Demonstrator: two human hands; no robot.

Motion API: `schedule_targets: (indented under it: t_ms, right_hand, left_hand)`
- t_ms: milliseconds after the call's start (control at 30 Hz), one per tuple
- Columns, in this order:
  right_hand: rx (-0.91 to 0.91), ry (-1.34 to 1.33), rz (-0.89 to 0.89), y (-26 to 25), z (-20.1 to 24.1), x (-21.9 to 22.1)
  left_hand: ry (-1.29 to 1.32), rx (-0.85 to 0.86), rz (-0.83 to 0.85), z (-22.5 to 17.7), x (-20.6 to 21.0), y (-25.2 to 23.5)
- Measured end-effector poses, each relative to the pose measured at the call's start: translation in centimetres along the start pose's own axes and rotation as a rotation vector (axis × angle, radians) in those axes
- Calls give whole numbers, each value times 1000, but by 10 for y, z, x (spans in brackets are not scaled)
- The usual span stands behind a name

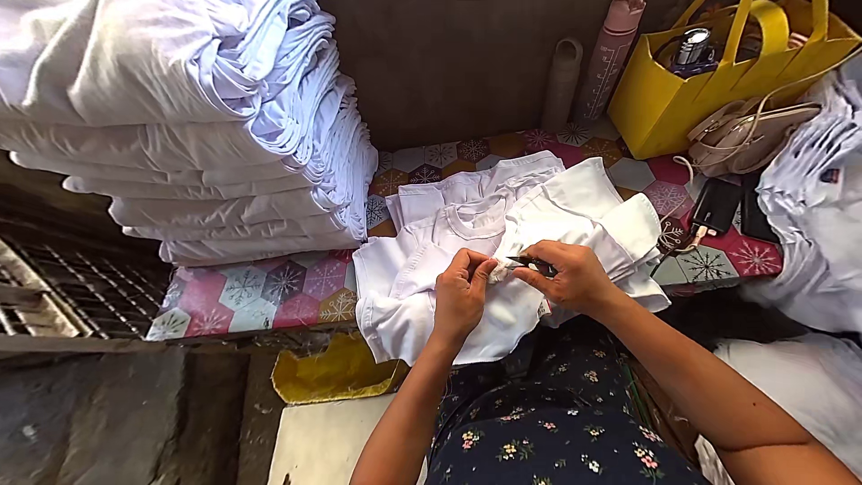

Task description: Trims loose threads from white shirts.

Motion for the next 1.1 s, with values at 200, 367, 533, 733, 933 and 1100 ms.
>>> schedule_targets:
  t_ms: [200, 367, 533, 733, 933, 1100]
  right_hand:
    - [-164, 174, -69, 3, 6, 8]
    - [-163, 170, -85, 6, 7, 11]
    - [-92, 177, -2, 5, 11, 9]
    - [-116, 202, 24, 6, 14, 10]
    - [603, -501, -39, 10, -15, 23]
    - [890, -920, -274, 4, -12, 57]
  left_hand:
    - [-58, -28, 2, -4, 1, 0]
    - [-105, -54, 21, -6, 2, -2]
    - [-150, -65, 37, -7, 4, -2]
    - [-140, -95, 48, -6, 6, -2]
    - [-35, -142, 101, -2, 9, -3]
    - [-150, 14, 100, 5, 5, 8]
Point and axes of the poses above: each hand's wrist, its own y-axis away from the middle knuckle, its own x-axis out of the palm, z = x × y, the point moved 3 cm from there along -y, towards the middle knuckle, and after that the axes turned 10 degrees about -x, right-handed, at the moved point
